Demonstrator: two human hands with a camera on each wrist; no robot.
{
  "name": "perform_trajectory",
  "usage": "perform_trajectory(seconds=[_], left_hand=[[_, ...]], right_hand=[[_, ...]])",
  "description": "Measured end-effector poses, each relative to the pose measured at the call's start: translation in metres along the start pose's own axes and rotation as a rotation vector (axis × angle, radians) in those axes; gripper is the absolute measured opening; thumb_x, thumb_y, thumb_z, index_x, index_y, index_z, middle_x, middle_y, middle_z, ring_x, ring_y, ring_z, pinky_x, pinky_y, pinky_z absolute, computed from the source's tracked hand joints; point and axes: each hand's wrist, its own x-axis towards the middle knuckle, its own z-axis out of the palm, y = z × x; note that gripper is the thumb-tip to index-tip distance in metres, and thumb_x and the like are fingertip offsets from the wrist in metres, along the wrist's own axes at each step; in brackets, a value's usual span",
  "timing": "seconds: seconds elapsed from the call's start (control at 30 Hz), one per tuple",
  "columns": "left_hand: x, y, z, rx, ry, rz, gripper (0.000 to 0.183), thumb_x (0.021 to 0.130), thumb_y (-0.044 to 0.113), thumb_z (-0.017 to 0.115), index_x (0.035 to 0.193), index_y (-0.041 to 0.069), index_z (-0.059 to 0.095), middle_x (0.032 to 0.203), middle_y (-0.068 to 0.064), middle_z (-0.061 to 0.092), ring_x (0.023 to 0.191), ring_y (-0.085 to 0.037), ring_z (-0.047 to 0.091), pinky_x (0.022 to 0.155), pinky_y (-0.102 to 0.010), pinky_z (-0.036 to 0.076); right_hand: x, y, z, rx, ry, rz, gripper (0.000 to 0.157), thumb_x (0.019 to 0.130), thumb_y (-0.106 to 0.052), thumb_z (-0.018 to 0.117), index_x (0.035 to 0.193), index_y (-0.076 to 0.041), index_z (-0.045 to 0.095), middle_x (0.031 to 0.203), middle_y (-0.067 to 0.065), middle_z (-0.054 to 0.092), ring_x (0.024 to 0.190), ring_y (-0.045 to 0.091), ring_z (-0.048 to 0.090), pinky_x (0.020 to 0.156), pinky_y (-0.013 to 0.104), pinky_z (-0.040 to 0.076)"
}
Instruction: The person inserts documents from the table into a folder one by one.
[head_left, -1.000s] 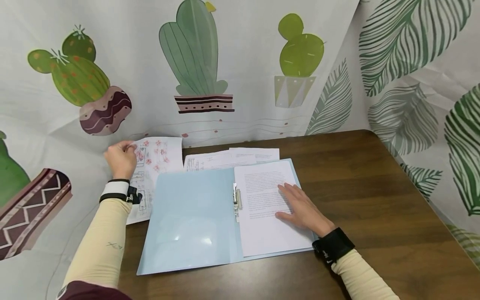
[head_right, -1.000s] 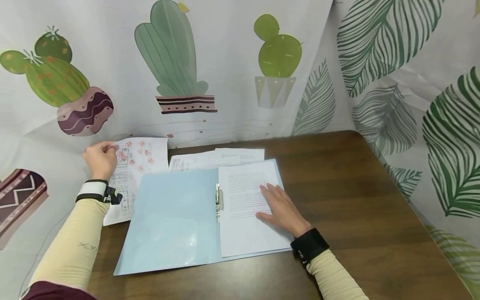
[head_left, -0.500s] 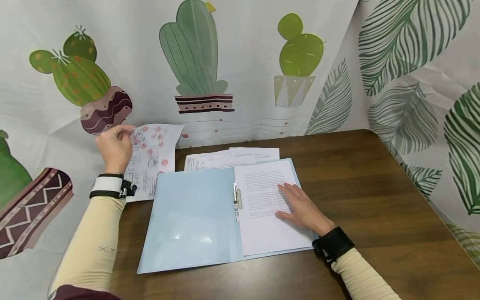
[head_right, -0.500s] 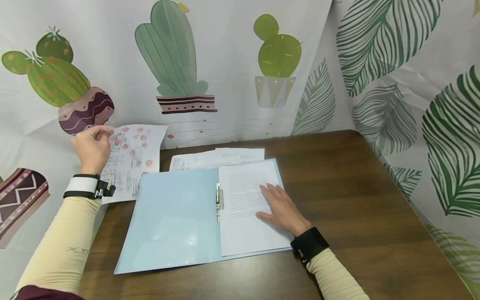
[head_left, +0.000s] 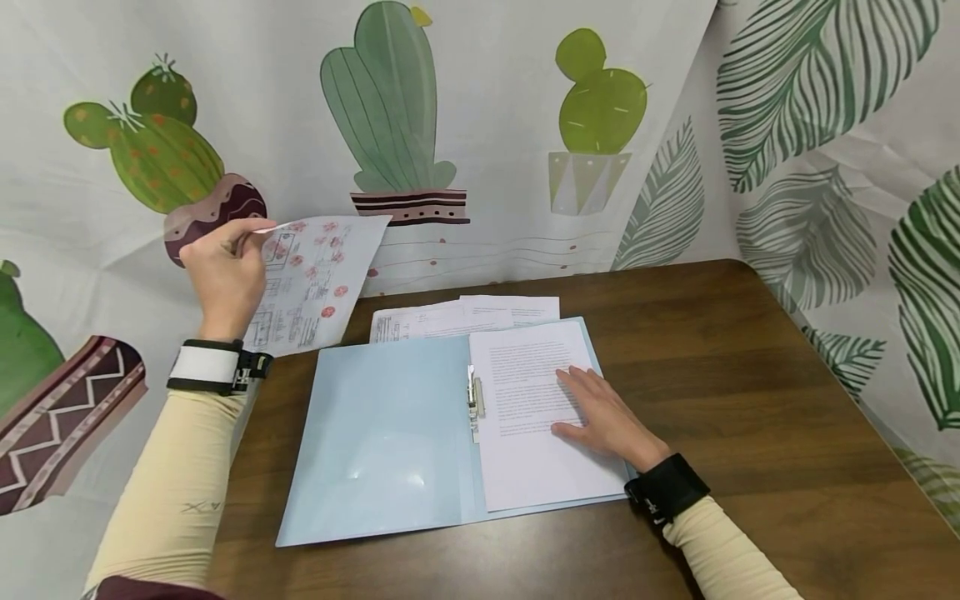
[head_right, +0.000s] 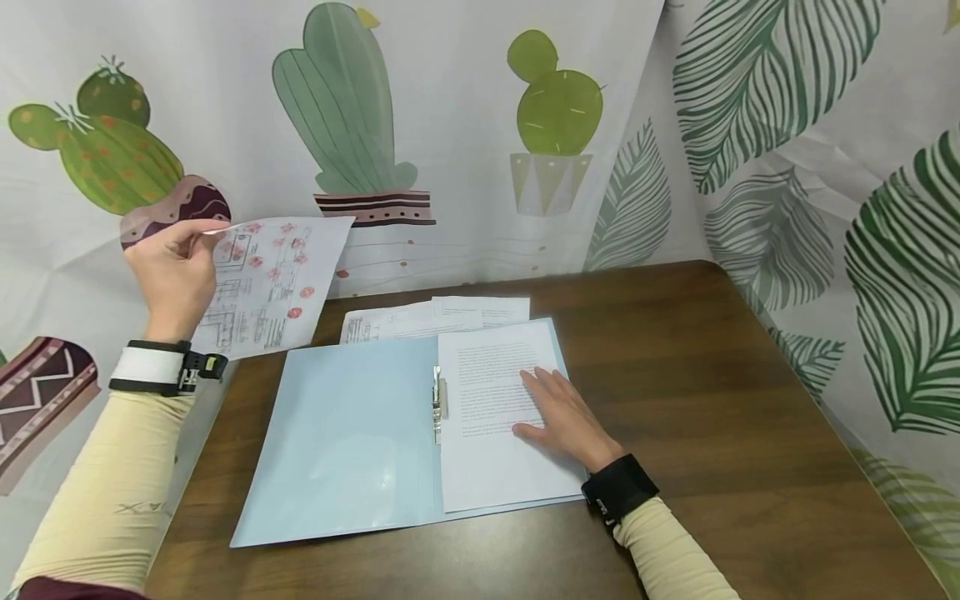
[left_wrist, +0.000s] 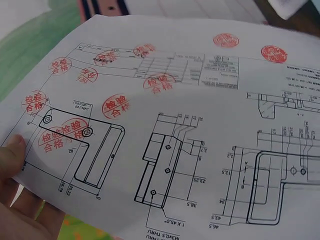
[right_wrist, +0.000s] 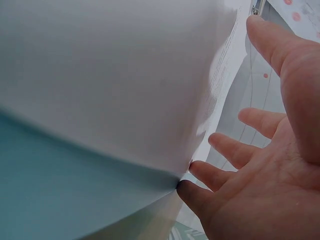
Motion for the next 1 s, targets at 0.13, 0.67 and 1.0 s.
perform_trajectory(seconds=[0.13, 0.67, 1.0], left_hand=[[0.005, 0.014, -0.002, -0.045, 0.030, 0.063, 0.018, 0.098, 0.005, 0.066, 0.094, 0.006, 0.084, 0.078, -0.012, 0.076, 0.061, 0.013, 0.049, 0.049, -0.011, 0.019], [0.009, 0.086, -0.010, -0.293, 0.016, 0.070, 0.011, 0.095, 0.002, 0.072, 0.099, 0.002, 0.082, 0.083, -0.018, 0.076, 0.061, 0.002, 0.063, 0.052, -0.010, 0.034], [0.001, 0.120, -0.007, -0.524, -0.104, 0.065, 0.013, 0.095, 0.007, 0.074, 0.105, 0.001, 0.081, 0.092, -0.016, 0.077, 0.074, -0.013, 0.075, 0.065, -0.019, 0.056]], right_hand=[[-0.001, 0.000, -0.001, -0.008, 0.001, -0.007, 0.087, 0.089, -0.035, 0.081, 0.158, -0.006, 0.037, 0.164, 0.023, 0.030, 0.151, 0.046, 0.023, 0.118, 0.063, 0.022], [0.001, 0.000, -0.009, 0.011, 0.020, 0.003, 0.087, 0.090, -0.032, 0.081, 0.159, -0.006, 0.036, 0.163, 0.023, 0.032, 0.149, 0.043, 0.031, 0.115, 0.063, 0.031], [0.007, -0.001, -0.022, 0.065, 0.092, -0.022, 0.084, 0.093, -0.029, 0.078, 0.159, -0.003, 0.033, 0.161, 0.026, 0.034, 0.147, 0.045, 0.033, 0.113, 0.063, 0.033]])
